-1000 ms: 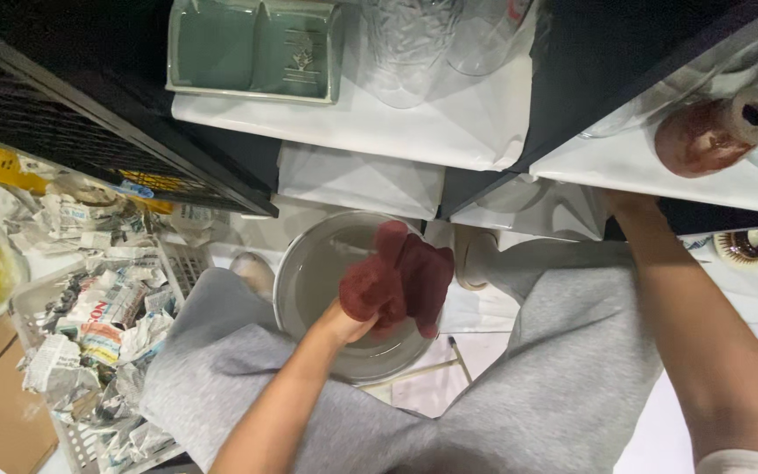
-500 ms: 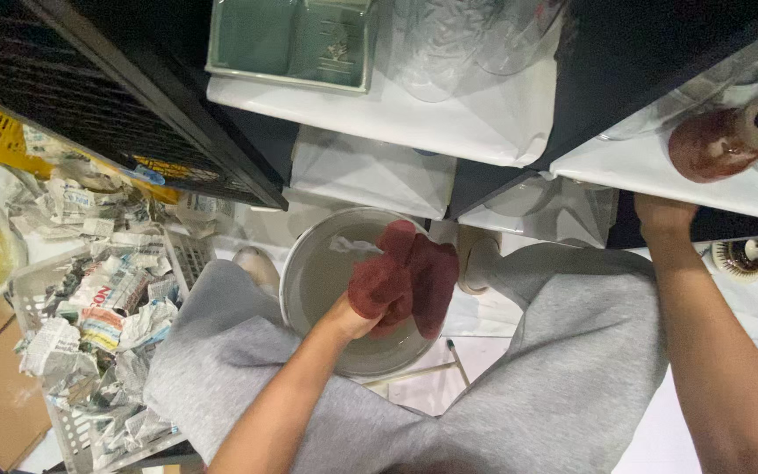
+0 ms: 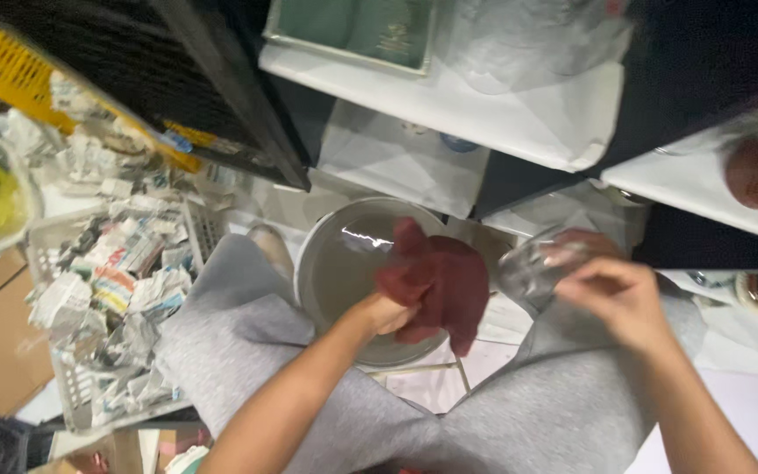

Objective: The person wipes various ceramic and glass items, including a rectangular dish, a glass, a blue cup, a white cup, a saucer, and a small bowl, using a red cloth. Each item is wiped and then placed on a nearby shelf.

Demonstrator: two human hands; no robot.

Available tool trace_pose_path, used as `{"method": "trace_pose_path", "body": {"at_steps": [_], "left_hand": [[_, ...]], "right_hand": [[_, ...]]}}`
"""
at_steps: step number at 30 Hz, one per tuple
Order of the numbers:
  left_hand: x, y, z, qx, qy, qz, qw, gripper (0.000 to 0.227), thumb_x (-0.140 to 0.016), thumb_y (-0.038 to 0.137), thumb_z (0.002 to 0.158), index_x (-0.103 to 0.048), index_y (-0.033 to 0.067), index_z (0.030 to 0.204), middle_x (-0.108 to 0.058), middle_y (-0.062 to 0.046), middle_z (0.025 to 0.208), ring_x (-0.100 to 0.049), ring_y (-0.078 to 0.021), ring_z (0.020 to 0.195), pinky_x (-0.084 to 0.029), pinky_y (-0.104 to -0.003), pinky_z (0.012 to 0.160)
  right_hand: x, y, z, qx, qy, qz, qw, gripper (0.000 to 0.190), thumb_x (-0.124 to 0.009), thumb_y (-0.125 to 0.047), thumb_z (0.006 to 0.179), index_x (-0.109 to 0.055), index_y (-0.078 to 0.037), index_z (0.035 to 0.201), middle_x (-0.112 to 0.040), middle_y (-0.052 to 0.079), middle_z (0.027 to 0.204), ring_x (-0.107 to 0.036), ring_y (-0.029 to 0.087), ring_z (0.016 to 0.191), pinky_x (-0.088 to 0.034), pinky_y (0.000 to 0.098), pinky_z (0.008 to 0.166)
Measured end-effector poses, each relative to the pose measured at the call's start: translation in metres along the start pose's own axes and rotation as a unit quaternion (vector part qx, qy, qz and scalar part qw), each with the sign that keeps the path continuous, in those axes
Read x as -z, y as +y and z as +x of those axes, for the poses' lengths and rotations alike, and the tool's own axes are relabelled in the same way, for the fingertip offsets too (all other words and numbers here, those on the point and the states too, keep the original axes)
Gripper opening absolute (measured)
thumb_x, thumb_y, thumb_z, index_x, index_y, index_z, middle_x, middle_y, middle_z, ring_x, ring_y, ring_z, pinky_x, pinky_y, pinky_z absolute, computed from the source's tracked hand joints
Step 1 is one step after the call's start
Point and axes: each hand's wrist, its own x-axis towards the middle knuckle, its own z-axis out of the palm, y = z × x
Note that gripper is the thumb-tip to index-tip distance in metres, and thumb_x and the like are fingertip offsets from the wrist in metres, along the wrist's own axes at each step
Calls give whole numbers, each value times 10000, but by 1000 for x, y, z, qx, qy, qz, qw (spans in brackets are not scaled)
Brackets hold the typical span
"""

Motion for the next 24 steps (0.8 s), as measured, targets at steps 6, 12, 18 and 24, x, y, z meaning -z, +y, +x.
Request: {"method": "trace_pose_path", "body": {"at_steps": [6,12,18,24], "left_hand": [[-19,16,-5,94,-76,-216,969,614,-510,655,991,-651,67,1099,-708,-100,972,-688,-249,802,-564,-446,643],[-3,7,2,34,13,-232,972,502,-553,529,1031,-649,63,1193,-714,-105,1101,-711,-219,945,-598,-423,806],[21,-13,14,-25,91,-262,960,273,-631,246,1001,-643,57,1198,-693,-91,1126,-699,-196,977,-609,-381,833],[13,15,15,-123,180,-170,961,348,-677,157,943,-605,63,1270,-671,-82,1176,-682,-181,1017,-605,-368,825]], "right_hand": [[-85,-22,11,291,-150,-101,940,302,-900,-91,714,-692,-83,933,-526,139,1439,-609,329,1325,-520,415,1114],[-136,-38,28,344,-143,-100,923,919,-944,-234,708,-424,-12,1433,-615,113,1320,-582,308,1332,-460,447,1119],[-144,-41,42,393,-149,-200,885,810,-969,-291,671,-582,-54,1342,-625,101,1386,-516,339,1407,-420,482,1165],[-150,-43,42,368,-142,-207,896,793,-961,-255,625,-608,-36,1301,-588,143,1360,-525,344,1375,-433,488,1130]]}}
